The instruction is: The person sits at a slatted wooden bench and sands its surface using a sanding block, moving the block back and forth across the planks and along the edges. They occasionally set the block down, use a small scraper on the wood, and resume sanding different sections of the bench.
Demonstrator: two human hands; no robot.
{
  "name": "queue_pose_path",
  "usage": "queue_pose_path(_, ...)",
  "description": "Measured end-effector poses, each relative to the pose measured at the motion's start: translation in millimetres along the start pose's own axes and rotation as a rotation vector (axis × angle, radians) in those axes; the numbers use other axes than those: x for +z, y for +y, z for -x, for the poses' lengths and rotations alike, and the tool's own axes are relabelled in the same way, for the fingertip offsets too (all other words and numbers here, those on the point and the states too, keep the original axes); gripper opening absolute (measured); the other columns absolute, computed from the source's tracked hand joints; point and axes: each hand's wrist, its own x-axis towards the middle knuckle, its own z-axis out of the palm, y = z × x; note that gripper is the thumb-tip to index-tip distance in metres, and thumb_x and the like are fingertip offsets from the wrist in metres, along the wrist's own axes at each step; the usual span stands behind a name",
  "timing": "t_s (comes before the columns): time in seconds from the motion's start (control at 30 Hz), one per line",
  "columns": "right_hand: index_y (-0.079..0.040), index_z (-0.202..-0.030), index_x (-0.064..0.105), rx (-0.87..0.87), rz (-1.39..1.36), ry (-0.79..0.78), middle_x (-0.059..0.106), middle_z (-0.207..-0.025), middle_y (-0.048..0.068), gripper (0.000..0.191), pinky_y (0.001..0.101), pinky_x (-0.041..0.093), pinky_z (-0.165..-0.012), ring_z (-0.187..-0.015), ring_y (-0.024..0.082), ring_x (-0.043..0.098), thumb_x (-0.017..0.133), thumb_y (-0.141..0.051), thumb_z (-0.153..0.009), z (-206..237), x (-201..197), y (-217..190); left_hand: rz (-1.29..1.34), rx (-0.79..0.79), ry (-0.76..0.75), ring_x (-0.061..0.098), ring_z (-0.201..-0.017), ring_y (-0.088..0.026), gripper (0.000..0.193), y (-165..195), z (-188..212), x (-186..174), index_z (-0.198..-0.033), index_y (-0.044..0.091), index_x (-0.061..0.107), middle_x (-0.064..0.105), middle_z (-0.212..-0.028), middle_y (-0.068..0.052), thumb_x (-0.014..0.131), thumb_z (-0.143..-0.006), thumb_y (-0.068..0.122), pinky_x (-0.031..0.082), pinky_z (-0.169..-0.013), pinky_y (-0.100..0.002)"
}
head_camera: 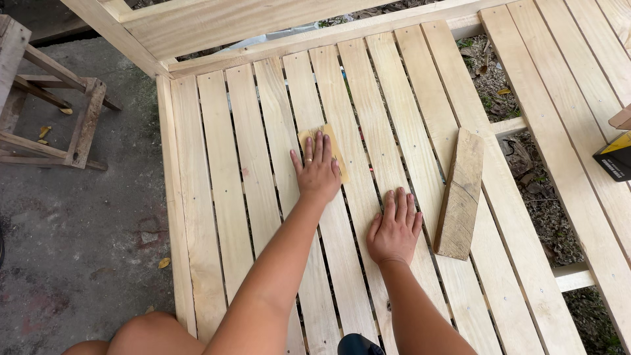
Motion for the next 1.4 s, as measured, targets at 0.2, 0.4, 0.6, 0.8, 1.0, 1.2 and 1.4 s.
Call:
queue_pose_path(0.2, -0.013, -0.154, 0.041, -0.010, -0.006, 0.023, 0.031, -0.165, 0.009, 0.062, 0.0537, 0.012, -0.123, -0.155, 0.029, 0.021, 0.042, -0.029, -0.094, 1, 0, 1, 0.071, 0.161, -0.232, 0.003, -0.158, -0.021, 0.067, 11, 156, 16, -0.163, 0.017, 0.012, 0.002, -0.173, 0.002, 0.030, -0.102, 0.037, -0.002, -0.122, -0.063)
queue_pose_path(0.4, -0.014, -0.153, 0.041, -0.003, 0.003, 0.018, 0.031, -0.166, 0.008, 0.060, 0.0533, 0.012, -0.124, -0.156, 0.029, 0.020, 0.041, -0.029, -0.095, 2, 2, 1, 0.020, 0.101, -0.011, 0.004, -0.156, -0.022, 0.065, -4, 52, 6, -0.162, 0.017, 0.010, 0.003, -0.171, 0.001, 0.029, -0.103, 0.039, -0.004, -0.120, -0.062)
queue_pose_path(0.6, -0.012, -0.154, 0.040, -0.020, 0.022, 0.036, 0.032, -0.165, 0.009, 0.063, 0.0532, 0.013, -0.123, -0.155, 0.029, 0.021, 0.042, -0.029, -0.093, 0, 3, 2, 0.000, -0.060, -0.040, 0.002, -0.155, -0.020, 0.066, -5, -47, -21, -0.163, 0.021, 0.006, 0.002, -0.171, 0.006, 0.027, -0.103, 0.037, -0.010, -0.122, -0.058)
queue_pose_path(0.8, -0.013, -0.154, 0.041, -0.010, 0.006, 0.025, 0.032, -0.165, 0.009, 0.062, 0.0534, 0.014, -0.123, -0.155, 0.029, 0.021, 0.043, -0.029, -0.094, 0, 0, 1, 0.028, 0.114, -0.154, 0.000, -0.157, -0.024, 0.065, 5, 91, 6, -0.163, 0.017, 0.008, -0.001, -0.171, 0.001, 0.026, -0.104, 0.039, -0.004, -0.122, -0.062)
queue_pose_path(1.0, -0.013, -0.154, 0.041, -0.009, -0.001, 0.014, 0.032, -0.165, 0.009, 0.061, 0.0535, 0.013, -0.123, -0.155, 0.029, 0.021, 0.042, -0.029, -0.095, 0, 0, 1, 0.032, 0.212, -0.429, -0.004, -0.157, -0.021, 0.067, 13, 215, 7, -0.164, 0.020, 0.004, -0.007, -0.172, 0.005, 0.026, -0.103, 0.038, -0.001, -0.122, -0.063)
queue_pose_path(1.2, -0.012, -0.155, 0.040, -0.009, 0.009, -0.002, 0.031, -0.166, 0.009, 0.061, 0.0533, 0.013, -0.124, -0.156, 0.030, 0.020, 0.042, -0.029, -0.097, 1, 0, 2, -0.004, 0.047, -0.167, -0.001, -0.157, -0.021, 0.066, 3, 72, 9, -0.163, 0.017, 0.005, -0.004, -0.171, 0.002, 0.025, -0.105, 0.039, -0.004, -0.122, -0.060)
queue_pose_path(1.4, -0.012, -0.155, 0.040, -0.020, 0.010, 0.008, 0.031, -0.165, 0.011, 0.064, 0.0542, 0.012, -0.123, -0.155, 0.030, 0.020, 0.043, -0.029, -0.094, 0, 0, 2, -0.083, -0.004, 0.036, 0.007, -0.156, -0.023, 0.067, 1, -11, 6, -0.162, 0.014, 0.010, 0.005, -0.171, 0.000, 0.030, -0.103, 0.038, -0.006, -0.122, -0.055)
